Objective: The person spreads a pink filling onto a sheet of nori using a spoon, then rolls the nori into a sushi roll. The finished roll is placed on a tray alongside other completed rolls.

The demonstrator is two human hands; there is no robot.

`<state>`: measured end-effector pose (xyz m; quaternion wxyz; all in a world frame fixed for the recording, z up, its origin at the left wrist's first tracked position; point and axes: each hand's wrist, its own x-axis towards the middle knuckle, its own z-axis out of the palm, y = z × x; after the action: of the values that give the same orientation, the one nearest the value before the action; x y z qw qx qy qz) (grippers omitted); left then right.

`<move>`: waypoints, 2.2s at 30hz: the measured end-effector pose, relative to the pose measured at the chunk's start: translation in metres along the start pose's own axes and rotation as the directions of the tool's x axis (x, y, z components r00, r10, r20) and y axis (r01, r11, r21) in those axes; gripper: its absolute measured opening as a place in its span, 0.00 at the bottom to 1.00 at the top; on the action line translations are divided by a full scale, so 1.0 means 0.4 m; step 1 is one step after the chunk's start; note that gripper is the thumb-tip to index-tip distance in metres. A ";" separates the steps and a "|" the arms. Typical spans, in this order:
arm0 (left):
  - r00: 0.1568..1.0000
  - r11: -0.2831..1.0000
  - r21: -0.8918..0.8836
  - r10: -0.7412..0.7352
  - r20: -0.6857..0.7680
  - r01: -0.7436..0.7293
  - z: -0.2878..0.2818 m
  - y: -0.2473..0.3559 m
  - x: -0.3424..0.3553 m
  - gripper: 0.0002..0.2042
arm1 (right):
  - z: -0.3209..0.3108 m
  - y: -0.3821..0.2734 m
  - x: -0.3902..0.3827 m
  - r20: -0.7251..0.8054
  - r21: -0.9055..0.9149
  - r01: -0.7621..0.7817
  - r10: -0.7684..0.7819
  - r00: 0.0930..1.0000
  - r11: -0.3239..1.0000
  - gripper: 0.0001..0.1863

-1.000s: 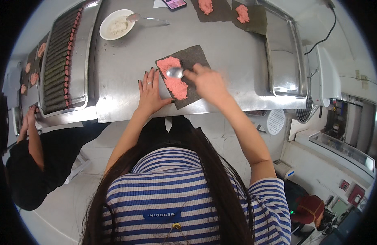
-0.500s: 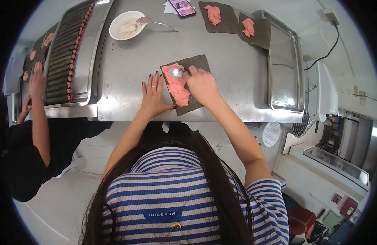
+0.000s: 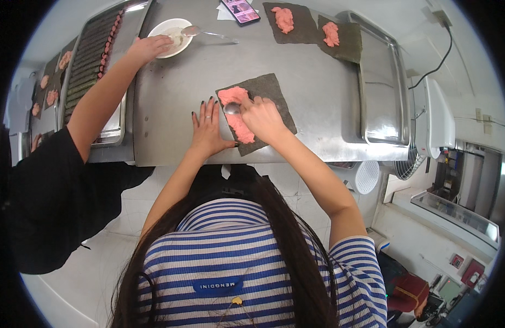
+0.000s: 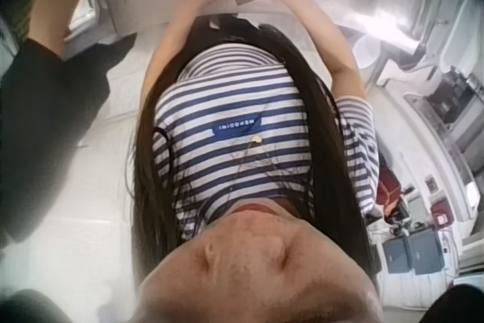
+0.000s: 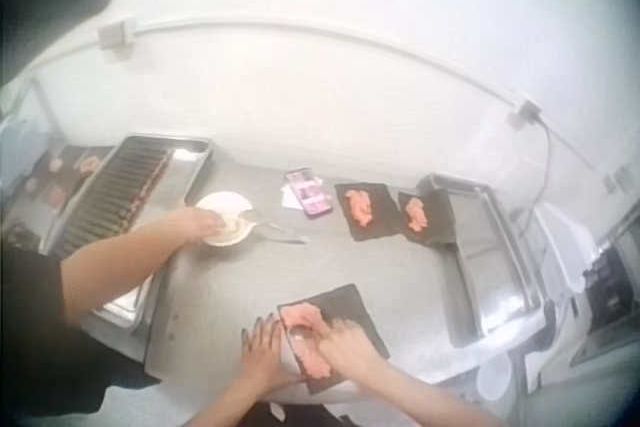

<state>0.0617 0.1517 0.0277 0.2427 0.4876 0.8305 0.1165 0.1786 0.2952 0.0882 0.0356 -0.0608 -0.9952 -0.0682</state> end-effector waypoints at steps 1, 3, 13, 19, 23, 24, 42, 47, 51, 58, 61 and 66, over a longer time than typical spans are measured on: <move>1.000 1.000 0.010 0.000 0.002 0.000 0.002 -0.001 0.001 0.62 | 0.005 0.007 0.012 0.009 -0.006 -0.025 0.025 1.000 1.000 0.06; 1.000 0.999 0.034 0.001 0.007 -0.001 0.003 -0.004 0.004 0.62 | 0.008 0.020 0.030 0.023 -0.017 -0.078 0.078 0.997 0.997 0.07; 1.000 0.999 0.035 0.016 0.009 -0.016 -0.005 -0.003 0.001 0.61 | -0.041 0.089 -0.026 0.125 0.117 0.126 -0.141 0.982 0.985 0.14; 0.999 0.999 0.031 0.039 -0.032 -0.038 0.003 -0.006 -0.001 0.60 | 0.002 0.094 0.004 0.043 0.010 0.115 -0.116 0.992 0.993 0.08; 0.998 0.998 0.029 0.048 -0.043 -0.047 0.005 -0.005 -0.001 0.61 | 0.016 0.116 0.033 -0.034 0.080 -0.012 0.015 0.999 0.997 0.13; 0.998 0.999 0.026 0.049 -0.049 -0.048 0.006 -0.007 -0.001 0.62 | 0.013 0.117 0.040 -0.073 0.123 -0.051 0.060 0.996 0.991 0.12; 0.997 0.999 0.011 0.047 -0.059 -0.046 0.001 -0.008 -0.001 0.60 | -0.103 0.056 0.048 0.218 0.189 -0.149 0.107 0.970 0.971 0.06; 0.997 0.998 0.033 0.056 -0.053 -0.055 -0.004 -0.003 0.006 0.60 | 0.001 0.056 0.081 0.040 0.111 -0.060 0.056 0.998 0.992 0.06; 0.997 0.995 0.085 0.061 -0.037 -0.058 -0.012 0.001 0.003 0.59 | 0.031 0.058 0.086 0.084 0.131 -0.143 0.133 0.988 0.981 0.06; 1.000 0.988 0.154 0.021 0.007 -0.022 -0.026 0.015 0.004 0.59 | -0.032 0.102 0.069 0.160 0.156 -0.288 0.264 0.951 0.945 0.09; 1.000 0.984 0.176 0.019 0.010 -0.020 -0.024 0.018 0.004 0.59 | -0.035 0.110 0.044 0.166 0.149 -0.203 0.178 0.970 0.968 0.11; 0.998 0.967 0.255 0.003 0.064 -0.019 -0.025 0.027 0.013 0.59 | 0.025 0.134 0.028 0.121 0.127 -0.204 0.189 0.975 0.971 0.12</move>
<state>0.0627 0.1620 0.0394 0.2034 0.5228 0.8278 -0.0057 0.1736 0.3508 0.0862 -0.0075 -0.1602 -0.9870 0.0082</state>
